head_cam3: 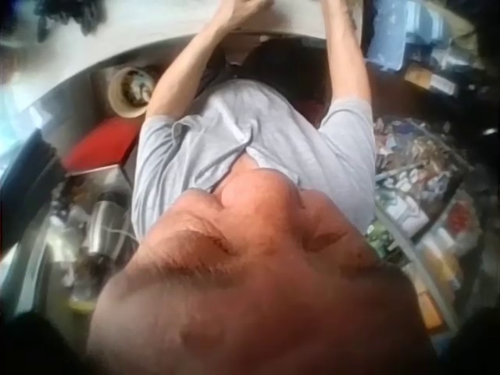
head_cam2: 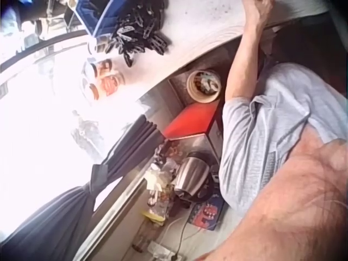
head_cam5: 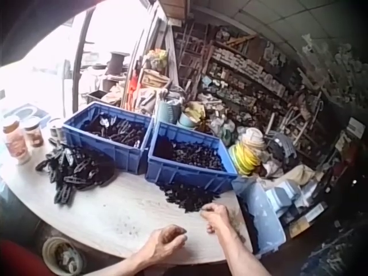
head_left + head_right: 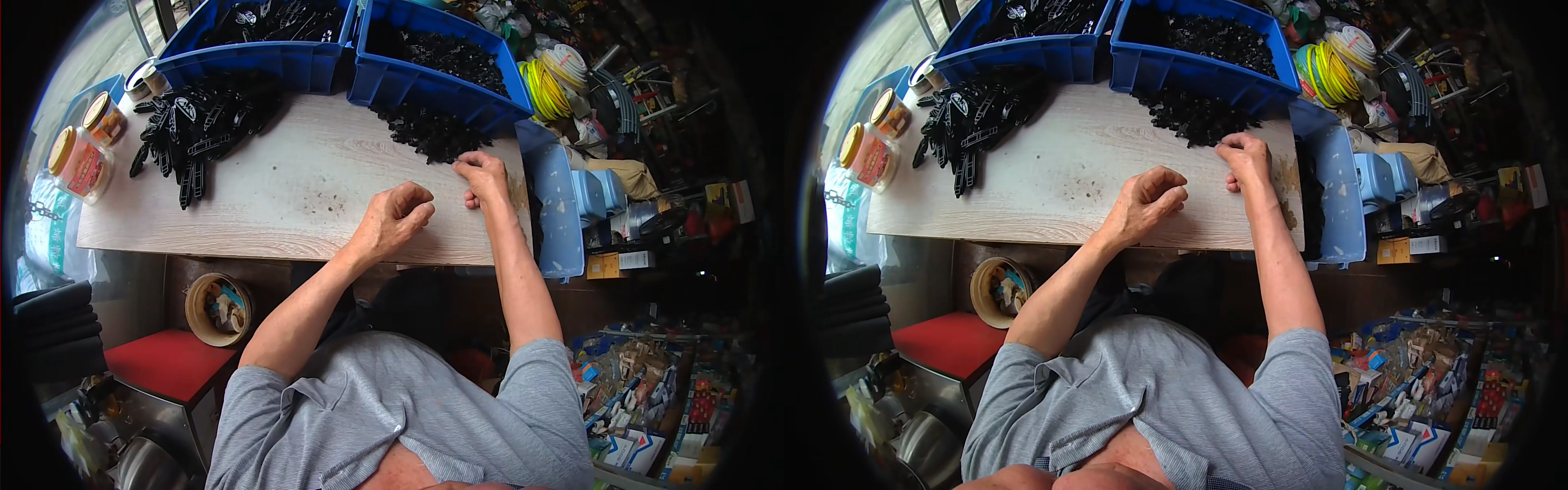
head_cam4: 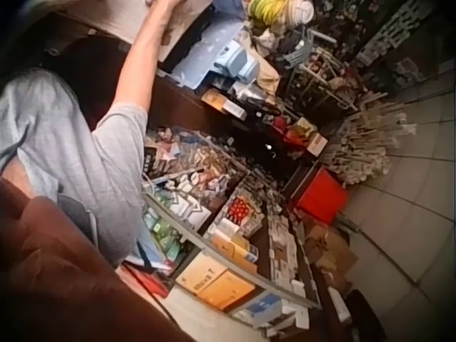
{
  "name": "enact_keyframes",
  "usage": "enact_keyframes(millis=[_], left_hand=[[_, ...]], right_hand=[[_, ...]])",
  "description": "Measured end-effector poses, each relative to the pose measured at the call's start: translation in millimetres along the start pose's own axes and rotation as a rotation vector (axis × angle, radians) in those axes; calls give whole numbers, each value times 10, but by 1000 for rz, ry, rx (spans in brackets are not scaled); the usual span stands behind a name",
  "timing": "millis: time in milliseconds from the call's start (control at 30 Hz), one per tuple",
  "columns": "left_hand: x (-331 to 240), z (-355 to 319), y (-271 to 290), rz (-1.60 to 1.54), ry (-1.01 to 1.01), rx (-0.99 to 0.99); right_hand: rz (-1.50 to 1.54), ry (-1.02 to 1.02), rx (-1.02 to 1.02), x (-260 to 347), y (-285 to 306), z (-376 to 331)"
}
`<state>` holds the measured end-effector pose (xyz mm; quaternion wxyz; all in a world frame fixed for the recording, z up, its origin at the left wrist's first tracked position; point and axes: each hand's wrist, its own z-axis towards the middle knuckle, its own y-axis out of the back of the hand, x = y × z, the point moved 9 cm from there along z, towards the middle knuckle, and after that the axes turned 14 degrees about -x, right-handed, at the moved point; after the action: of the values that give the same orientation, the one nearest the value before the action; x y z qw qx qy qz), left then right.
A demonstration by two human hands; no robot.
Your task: Assembling and inspecting small black plastic components at a workbench.
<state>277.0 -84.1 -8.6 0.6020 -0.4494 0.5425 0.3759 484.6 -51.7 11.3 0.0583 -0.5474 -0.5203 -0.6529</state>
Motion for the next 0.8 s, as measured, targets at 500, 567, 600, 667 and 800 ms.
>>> enact_keyframes(millis=[500, 567, 600, 667, 800], left_hand=[[-324, -68, 130, 257, -454, -376], [-458, -174, 177, 330, -624, -471], [-442, -177, 216, 343, -618, -485], [-369, -126, 144, 287, -544, -326], [-374, -202, 253, 203, -511, -383]], right_hand=[[483, -143, 432, -199, -272, -514], [528, -100, 490, -118, -397, -705], [573, -57, 524, -54, -454, -782], [594, -44, 513, -86, -487, -794], [630, -5, 468, -77, -532, -830]])
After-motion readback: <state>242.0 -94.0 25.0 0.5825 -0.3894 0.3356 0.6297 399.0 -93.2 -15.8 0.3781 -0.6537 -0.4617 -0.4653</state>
